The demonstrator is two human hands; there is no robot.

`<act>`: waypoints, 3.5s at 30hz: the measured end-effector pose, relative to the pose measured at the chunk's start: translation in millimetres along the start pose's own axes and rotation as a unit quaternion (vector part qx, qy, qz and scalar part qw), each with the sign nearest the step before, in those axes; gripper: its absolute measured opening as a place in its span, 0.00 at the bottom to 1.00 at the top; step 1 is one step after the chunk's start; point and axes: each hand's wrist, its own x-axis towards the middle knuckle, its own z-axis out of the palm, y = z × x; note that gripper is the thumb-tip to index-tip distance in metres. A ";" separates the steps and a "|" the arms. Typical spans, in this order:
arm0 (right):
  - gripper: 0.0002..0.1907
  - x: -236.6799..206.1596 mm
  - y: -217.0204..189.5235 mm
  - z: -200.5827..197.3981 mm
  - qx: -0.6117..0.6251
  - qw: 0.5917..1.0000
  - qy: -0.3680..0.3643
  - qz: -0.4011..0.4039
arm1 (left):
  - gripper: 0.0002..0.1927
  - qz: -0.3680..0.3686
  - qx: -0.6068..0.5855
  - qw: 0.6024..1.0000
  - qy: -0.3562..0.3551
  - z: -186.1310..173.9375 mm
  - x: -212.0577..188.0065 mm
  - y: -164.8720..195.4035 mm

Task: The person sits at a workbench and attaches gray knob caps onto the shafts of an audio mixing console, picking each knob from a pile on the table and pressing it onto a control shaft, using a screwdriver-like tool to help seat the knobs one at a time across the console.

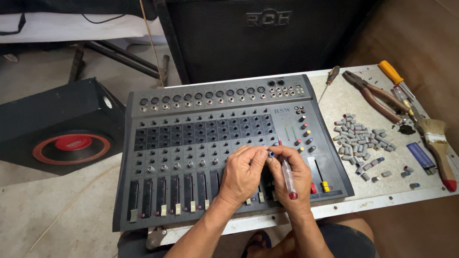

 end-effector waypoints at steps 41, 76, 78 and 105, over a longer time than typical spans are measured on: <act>0.07 -1.1 -4.0 2.1 0.014 1.000 -0.005 0.006 | 0.17 0.017 0.027 0.999 -0.044 -2.0 -0.3 0.9; 0.10 -3.2 1.0 -1.6 -0.019 1.000 -0.002 -0.009 | 0.10 -0.029 0.022 0.999 -0.003 3.2 -5.0 -2.8; 0.10 -1.7 -0.8 -1.6 -0.020 1.000 -0.003 -0.011 | 0.10 -0.039 0.013 0.999 -0.003 2.7 -3.4 -1.9; 0.08 -7.7 23.9 -16.0 0.222 0.974 0.037 0.031 | 0.10 -0.181 -0.240 0.954 -0.014 6.4 -4.2 -27.5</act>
